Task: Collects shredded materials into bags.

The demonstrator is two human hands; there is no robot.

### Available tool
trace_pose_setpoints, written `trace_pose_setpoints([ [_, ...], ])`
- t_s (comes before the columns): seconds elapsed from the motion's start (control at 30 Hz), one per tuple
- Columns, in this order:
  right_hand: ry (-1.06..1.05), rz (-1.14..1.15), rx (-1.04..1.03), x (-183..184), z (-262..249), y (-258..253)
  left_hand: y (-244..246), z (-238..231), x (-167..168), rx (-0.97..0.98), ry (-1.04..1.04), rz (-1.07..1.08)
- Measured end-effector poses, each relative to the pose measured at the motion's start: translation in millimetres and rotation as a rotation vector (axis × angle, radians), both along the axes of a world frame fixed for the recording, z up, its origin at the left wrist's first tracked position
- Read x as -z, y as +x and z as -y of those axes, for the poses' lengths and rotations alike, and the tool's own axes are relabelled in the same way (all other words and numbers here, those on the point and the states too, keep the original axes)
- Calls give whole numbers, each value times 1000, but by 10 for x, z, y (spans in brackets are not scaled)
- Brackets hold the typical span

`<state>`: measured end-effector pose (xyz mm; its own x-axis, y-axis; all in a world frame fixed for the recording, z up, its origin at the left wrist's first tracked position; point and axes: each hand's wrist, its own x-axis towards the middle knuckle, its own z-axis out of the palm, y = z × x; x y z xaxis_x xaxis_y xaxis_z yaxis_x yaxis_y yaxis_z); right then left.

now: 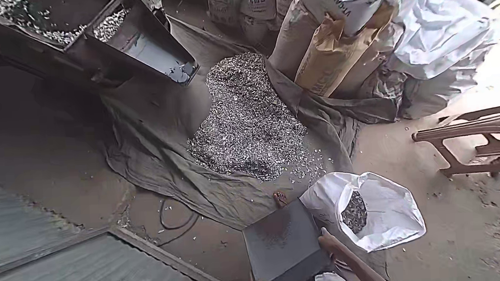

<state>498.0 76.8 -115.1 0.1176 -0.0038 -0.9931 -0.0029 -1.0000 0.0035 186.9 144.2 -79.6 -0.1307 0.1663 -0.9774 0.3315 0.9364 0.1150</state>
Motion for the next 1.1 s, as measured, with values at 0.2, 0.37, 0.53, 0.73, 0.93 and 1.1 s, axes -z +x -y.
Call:
trace_pose_setpoints([
  [0.2,-9,55,163,1010,-83,-119,354,-757,782,137,-56,-108],
  [0.37,108,123,214,2133,-236,-222,468,-1230,1846,48,-44,-63],
  [0.53,120,217,175,3163,-232,-377,400,-1095,3105,-206,-19,-63],
  [0.73,57,328,257,3886,-308,-588,326,-891,4096,-295,5,-204],
  [0.93,80,522,169,4328,-608,-539,547,-1088,4575,-493,115,-272],
  [1.1,152,571,171,4593,-735,-524,651,-1343,4761,-418,142,-346],
])
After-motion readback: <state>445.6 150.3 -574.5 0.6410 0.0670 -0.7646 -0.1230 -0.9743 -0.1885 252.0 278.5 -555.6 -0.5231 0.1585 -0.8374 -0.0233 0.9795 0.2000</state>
